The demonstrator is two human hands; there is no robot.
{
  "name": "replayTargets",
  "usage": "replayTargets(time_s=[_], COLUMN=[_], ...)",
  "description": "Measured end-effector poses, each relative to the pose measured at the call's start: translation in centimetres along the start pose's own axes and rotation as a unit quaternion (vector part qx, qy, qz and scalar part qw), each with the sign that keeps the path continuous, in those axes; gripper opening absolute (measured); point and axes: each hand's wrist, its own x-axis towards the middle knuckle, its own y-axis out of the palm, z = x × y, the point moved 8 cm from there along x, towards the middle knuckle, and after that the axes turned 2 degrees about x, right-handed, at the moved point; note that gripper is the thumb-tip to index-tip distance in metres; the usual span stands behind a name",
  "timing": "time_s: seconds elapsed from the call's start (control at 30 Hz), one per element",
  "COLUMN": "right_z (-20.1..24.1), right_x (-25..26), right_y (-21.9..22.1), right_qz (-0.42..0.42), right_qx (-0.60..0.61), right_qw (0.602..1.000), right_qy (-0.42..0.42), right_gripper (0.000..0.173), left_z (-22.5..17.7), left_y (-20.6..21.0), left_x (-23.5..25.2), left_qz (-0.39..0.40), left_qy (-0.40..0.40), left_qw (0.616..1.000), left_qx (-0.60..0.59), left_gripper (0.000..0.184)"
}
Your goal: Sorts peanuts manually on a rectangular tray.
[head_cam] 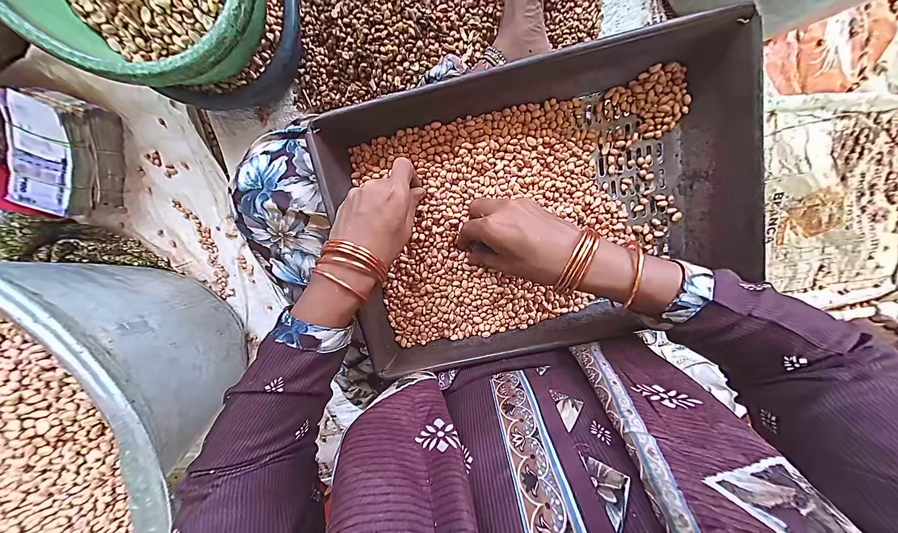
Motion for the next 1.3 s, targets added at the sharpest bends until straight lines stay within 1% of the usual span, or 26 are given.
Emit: replayTargets(time_s=[0.13,0.2,0.23,0.27,0.3,0.33,0.37,0.4,0.43,0.47,0.5,0.53,0.57,0.6,0.67,0.77,0.9,1.0,1.03,1.07,1.13,1.17,1.2,1.23,1.27,1.3], right_z=[-0.9,-0.1,-0.3,-0.6,-0.7,-0.8,-0.8,-0.8,-0.9,-1.0,-1.2,-1.5,-1.8,-2.2,-2.9,-3.7,-3.1,-3.0,-3.1,-3.3,-3.7,-3.9,-4.0,-3.8,-3.4,-2.6], right_x=[1.1,0.8,1.1,1.3,1.4,1.5,1.5,1.4,1.4,1.3,1.3,1.3,1.2,1.1,0.7,-0.1,-1.2,-1.3,-1.3,-1.2,-1.1,-1.2,-1.4,-1.6,-1.9,-2.3], right_y=[1.3,1.0,1.3,1.6,1.8,1.9,1.9,1.9,1.8,1.5,1.2,0.7,0.2,-0.4,-1.5,-2.4,-1.8,-1.1,-1.1,-1.2,-1.8,-2.3,-2.8,-3.4,-4.2,-5.0], right_qz=[0.027,0.051,0.051,0.043,0.031,0.025,0.023,0.027,0.031,0.030,0.028,0.035,0.039,0.046,0.046,0.023,-0.005,0.004,0.004,0.003,0.002,0.000,-0.009,-0.029,-0.064,-0.107], right_qx=[-0.028,-0.031,-0.041,-0.046,-0.050,-0.054,-0.056,-0.056,-0.049,-0.030,-0.006,0.020,0.040,0.055,0.056,0.046,0.037,0.034,0.033,0.032,0.028,0.021,0.013,-0.002,-0.023,-0.047], right_qw=[0.999,0.997,0.997,0.997,0.998,0.998,0.998,0.998,0.998,0.999,1.000,0.999,0.998,0.997,0.996,0.998,0.999,0.999,0.999,0.999,1.000,1.000,0.999,0.998,0.996,0.992], right_qy=[0.020,0.041,0.041,0.037,0.029,0.025,0.022,0.022,0.018,0.010,0.005,0.013,0.024,0.041,0.054,0.033,-0.037,-0.034,-0.028,-0.021,0.002,0.020,0.038,0.050,0.052,0.043], right_gripper=[0.014,0.013,0.013,0.013,0.013,0.013,0.014,0.014,0.014,0.014,0.013,0.012,0.010,0.008,0.007,0.013,0.014,0.014,0.014,0.015,0.016,0.016,0.016,0.016,0.016,0.016], left_z=[0.5,1.0,1.4,1.9,2.4,2.8,3.2,3.6,4.0,4.1,4.0,3.5,2.8,2.0,1.3,1.1,0.9,0.7,0.7,0.7,1.2,1.7,2.2,2.3,1.9,1.0], left_y=[0.1,-0.5,-1.1,-1.7,-2.2,-2.7,-3.3,-3.9,-4.3,-4.6,-4.8,-4.7,-4.3,-3.6,-1.8,-0.7,-0.8,-1.8,-2.7,-4.1,-8.4,-10.6,-12.1,-12.8,-12.4,-11.1], left_x=[0.3,0.2,0.2,0.2,0.2,0.2,0.2,0.1,0.0,-0.1,-0.3,-0.5,-0.8,-0.8,-0.6,-0.3,0.2,0.8,1.0,1.3,1.4,1.3,1.4,1.6,1.9,2.2], left_qz=[0.015,-0.019,-0.051,-0.075,-0.087,-0.098,-0.114,-0.130,-0.146,-0.161,-0.171,-0.171,-0.156,-0.122,-0.043,-0.015,0.015,0.053,0.038,-0.001,-0.136,-0.207,-0.263,-0.280,-0.250,-0.187], left_qy=[-0.013,0.002,0.018,0.030,0.042,0.058,0.069,0.080,0.087,0.097,0.105,0.108,0.106,0.106,0.084,0.062,0.061,0.067,0.070,0.069,0.052,0.038,0.035,0.040,0.050,0.059], left_qw=[0.999,0.995,0.986,0.965,0.924,0.867,0.816,0.790,0.792,0.819,0.869,0.925,0.964,0.983,0.995,0.995,0.996,0.996,0.997,0.998,0.988,0.975,0.956,0.938,0.926,0.920], left_qx=[-0.036,-0.101,-0.160,-0.251,-0.370,-0.485,-0.562,-0.593,-0.586,-0.543,-0.453,-0.323,-0.188,-0.087,0.016,0.074,0.055,0.024,0.012,-0.003,-0.043,-0.074,-0.127,-0.199,-0.278,-0.338], left_gripper=[0.032,0.028,0.027,0.024,0.021,0.026,0.033,0.038,0.040,0.039,0.035,0.030,0.029,0.029,0.029,0.029,0.027,0.026,0.027,0.029,0.038,0.040,0.035,0.027,0.024,0.025])
